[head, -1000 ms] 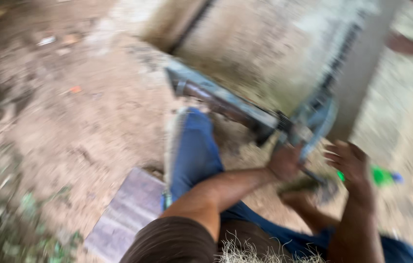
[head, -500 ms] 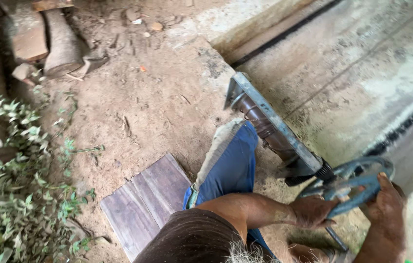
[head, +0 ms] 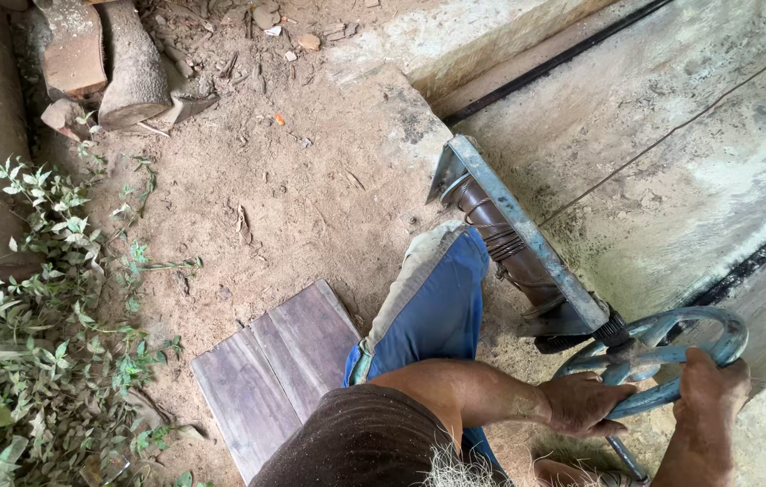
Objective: The person operates a manual winch by turning a wheel to lower and raise a rope into a well. The person sits on the ground next to the well and uses both hands to rotate the wheel.
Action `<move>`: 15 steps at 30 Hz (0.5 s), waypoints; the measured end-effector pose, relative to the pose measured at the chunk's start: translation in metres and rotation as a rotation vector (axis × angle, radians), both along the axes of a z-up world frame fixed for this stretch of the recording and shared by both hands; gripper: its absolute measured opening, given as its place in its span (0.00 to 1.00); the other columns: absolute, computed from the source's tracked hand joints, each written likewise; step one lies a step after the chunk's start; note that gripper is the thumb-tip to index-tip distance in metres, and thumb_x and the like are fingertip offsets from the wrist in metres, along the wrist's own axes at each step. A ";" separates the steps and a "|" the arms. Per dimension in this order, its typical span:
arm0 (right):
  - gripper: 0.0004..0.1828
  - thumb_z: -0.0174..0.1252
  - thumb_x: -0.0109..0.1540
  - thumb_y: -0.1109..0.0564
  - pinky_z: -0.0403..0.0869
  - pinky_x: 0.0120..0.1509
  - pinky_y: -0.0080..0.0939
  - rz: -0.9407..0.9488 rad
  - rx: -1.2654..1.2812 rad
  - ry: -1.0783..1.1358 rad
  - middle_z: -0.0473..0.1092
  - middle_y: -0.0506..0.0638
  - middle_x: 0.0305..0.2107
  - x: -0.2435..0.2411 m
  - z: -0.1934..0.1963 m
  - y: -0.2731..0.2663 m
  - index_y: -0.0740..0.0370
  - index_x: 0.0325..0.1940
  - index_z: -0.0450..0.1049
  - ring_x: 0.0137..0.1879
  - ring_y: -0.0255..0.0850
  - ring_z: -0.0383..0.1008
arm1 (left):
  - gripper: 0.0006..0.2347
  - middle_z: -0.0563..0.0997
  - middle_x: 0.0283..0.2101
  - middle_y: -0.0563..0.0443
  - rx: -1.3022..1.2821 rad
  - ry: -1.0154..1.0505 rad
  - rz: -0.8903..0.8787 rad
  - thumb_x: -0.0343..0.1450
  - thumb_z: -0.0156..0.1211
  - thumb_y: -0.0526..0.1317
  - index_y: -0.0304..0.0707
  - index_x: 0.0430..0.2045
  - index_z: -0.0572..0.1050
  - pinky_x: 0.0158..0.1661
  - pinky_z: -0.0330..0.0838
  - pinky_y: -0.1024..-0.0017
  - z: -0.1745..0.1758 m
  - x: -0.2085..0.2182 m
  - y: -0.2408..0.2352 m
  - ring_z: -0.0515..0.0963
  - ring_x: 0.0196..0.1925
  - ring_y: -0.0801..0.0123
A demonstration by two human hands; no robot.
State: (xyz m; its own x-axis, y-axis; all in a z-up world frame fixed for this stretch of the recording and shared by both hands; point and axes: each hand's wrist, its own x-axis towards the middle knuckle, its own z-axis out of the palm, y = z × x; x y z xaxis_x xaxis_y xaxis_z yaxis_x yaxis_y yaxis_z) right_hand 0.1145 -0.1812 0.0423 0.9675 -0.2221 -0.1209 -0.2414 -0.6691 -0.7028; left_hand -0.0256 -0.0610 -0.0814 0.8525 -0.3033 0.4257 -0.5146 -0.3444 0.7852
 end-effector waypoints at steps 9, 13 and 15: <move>0.27 0.54 0.62 0.66 0.82 0.42 0.46 -0.075 -0.090 -0.037 0.72 0.64 0.43 -0.029 0.004 0.017 0.77 0.65 0.62 0.43 0.49 0.77 | 0.33 0.78 0.26 0.46 -0.090 0.480 -0.002 0.74 0.23 0.68 0.41 0.53 0.68 0.27 0.80 0.57 0.015 0.009 0.008 0.81 0.23 0.61; 0.30 0.56 0.62 0.66 0.80 0.51 0.52 0.021 -0.104 -0.178 0.73 0.65 0.47 -0.042 -0.015 0.006 0.77 0.68 0.62 0.47 0.53 0.77 | 0.31 0.81 0.38 0.39 -0.227 0.379 0.192 0.79 0.26 0.65 0.40 0.59 0.67 0.42 0.78 0.55 0.026 0.014 0.013 0.84 0.38 0.53; 0.29 0.59 0.63 0.65 0.78 0.58 0.54 0.110 -0.144 -0.306 0.74 0.64 0.52 -0.045 -0.033 0.002 0.74 0.68 0.66 0.52 0.54 0.77 | 0.29 0.78 0.49 0.33 -0.282 0.354 0.259 0.80 0.33 0.62 0.37 0.62 0.65 0.48 0.75 0.52 0.027 0.020 0.020 0.81 0.48 0.46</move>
